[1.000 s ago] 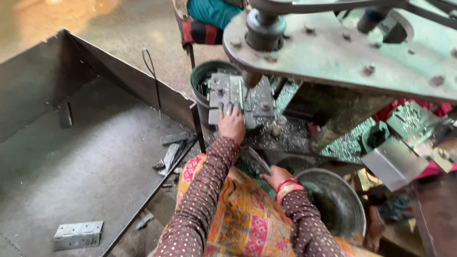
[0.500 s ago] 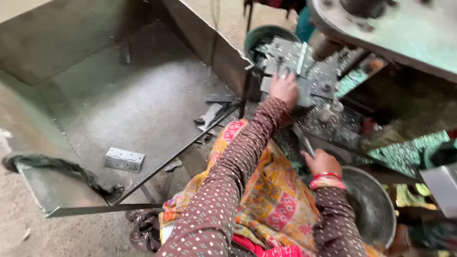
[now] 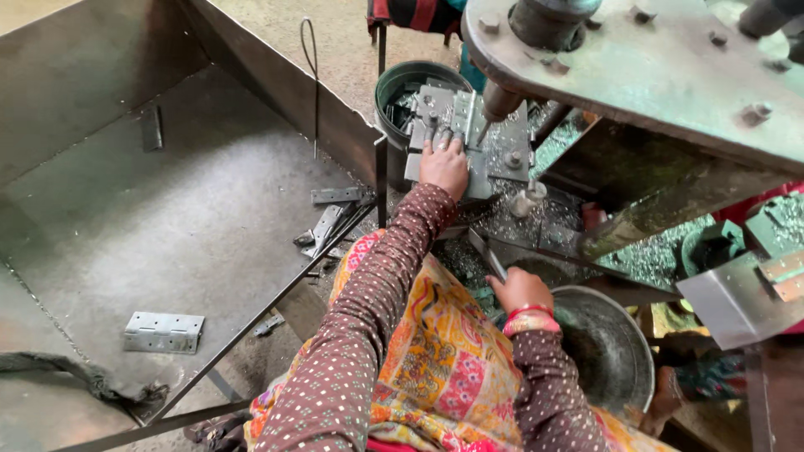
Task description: The person places small metal hinge components into a drilling jig by hand, uses a lever to lower the drill head to create holes, and затем moves the finished pieces into a collection bin.
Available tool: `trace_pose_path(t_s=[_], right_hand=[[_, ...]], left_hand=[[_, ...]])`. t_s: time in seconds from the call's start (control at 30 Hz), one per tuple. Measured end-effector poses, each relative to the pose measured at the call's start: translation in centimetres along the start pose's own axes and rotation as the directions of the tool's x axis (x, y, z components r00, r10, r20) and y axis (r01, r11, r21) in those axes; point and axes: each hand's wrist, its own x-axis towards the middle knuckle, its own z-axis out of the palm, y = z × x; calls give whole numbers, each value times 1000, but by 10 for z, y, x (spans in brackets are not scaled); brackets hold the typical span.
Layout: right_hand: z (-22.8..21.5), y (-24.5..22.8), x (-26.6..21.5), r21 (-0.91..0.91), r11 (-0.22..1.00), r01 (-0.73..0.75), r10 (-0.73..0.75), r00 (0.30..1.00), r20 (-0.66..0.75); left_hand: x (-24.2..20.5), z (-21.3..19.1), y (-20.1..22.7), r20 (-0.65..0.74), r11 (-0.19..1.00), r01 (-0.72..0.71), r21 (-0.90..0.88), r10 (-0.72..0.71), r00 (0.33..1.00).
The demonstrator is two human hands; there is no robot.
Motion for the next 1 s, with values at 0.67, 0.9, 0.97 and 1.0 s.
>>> trace_pose_path(t_s=[0.67,0.9,0.97,1.0], right_hand=[[76,46,23,163,971,175,-156,980,-119],[22,41,29,-134,978,162,-165,986,-11],[13,35,28,-137,981,135,-136,991,2],[10,31,26,-127,985,120,-119,993,11]], left_hand=[[-69,-40,-38,-463,991,-128,-28,101,880],[-295,-62,-248,-243,732,681,-23,-665,706],[-339,-84,-304,-148,275,944,180,-942,303],[-372,-97,-321,-47,305,879,365,-938,345]])
